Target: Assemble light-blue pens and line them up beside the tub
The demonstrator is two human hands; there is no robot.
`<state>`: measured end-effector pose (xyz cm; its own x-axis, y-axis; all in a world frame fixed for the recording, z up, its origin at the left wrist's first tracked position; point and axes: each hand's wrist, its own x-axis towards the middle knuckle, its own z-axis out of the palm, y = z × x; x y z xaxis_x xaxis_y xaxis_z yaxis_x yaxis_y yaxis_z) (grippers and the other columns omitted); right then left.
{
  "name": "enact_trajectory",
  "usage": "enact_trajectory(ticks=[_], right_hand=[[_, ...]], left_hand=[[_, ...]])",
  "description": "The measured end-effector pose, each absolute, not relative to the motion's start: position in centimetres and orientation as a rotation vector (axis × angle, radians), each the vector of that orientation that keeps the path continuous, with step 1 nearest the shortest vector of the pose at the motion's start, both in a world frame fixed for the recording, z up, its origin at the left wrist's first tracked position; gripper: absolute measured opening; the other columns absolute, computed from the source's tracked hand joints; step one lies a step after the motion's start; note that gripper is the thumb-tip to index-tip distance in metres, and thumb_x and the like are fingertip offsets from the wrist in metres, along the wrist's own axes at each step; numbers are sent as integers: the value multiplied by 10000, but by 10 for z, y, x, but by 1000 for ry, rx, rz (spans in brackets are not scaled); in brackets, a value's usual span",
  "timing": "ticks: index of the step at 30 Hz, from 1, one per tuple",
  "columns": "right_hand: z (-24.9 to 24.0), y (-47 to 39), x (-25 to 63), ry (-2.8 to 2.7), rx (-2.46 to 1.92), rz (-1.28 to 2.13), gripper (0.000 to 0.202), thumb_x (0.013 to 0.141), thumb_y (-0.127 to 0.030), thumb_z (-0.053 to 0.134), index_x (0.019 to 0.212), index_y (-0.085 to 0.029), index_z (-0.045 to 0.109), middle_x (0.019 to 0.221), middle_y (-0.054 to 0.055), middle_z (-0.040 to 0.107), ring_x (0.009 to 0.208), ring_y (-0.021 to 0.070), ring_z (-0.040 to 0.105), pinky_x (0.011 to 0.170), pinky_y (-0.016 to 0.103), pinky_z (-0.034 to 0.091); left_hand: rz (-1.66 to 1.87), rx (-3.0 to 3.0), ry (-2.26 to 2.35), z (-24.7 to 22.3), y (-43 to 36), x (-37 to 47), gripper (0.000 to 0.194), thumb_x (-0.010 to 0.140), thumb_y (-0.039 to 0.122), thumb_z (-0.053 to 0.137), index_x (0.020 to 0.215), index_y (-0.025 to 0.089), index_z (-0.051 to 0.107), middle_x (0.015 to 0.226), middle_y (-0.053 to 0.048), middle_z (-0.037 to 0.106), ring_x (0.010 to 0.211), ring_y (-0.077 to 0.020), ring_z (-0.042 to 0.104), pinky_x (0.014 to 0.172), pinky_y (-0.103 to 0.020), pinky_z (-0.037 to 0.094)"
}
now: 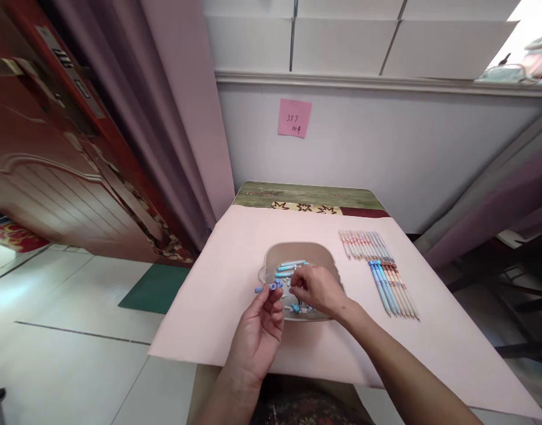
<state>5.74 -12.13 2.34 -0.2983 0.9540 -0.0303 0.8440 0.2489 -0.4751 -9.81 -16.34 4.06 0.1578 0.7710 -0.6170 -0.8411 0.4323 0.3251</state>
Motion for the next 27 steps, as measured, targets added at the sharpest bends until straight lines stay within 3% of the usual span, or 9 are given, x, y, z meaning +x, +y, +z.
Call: enact_trajectory(ticks=[4,11,20,24,27], right_hand=[[34,-145,61,-1650,-1288,1060,230,780,-387,647,816,-161,630,633,-8,623,532,99,531,495,200,410],[38,-165,56,-1554,-1211,934,144,719,-301,710,739,-164,669,686,7,634,547,87,520,513,198,447],[49,-162,69,-1433,-1159,1368,283,667,-392,745,755,-156,616,630,-14,624,555,102,558,513,204,442],[51,-149,93,-1453,-1294,1074,275,752,-427,651,783,-154,633,604,-15,604,530,103,528,499,211,415],[43,-137,105,-1697,-1621,677,159,778,-322,610,764,-178,677,657,7,653,608,130,576,561,224,418]], left_hand=[[1137,-42,813,37,-169,-88,58,850,121,559,835,98,610,659,-40,613,487,-76,530,387,-158,420],[1112,43,785,32,-178,-77,59,835,124,577,808,103,625,636,-27,604,480,-70,515,377,-149,393],[1084,40,784,40,-187,-75,68,840,165,581,807,111,604,639,-20,575,457,-67,477,362,-156,357],[1164,-35,674,45,-178,-89,178,897,212,500,781,109,586,643,-6,527,445,-43,418,350,-138,332],[1186,-89,663,46,-172,-98,180,903,202,487,771,115,574,651,-2,510,450,-38,412,352,-129,337]])
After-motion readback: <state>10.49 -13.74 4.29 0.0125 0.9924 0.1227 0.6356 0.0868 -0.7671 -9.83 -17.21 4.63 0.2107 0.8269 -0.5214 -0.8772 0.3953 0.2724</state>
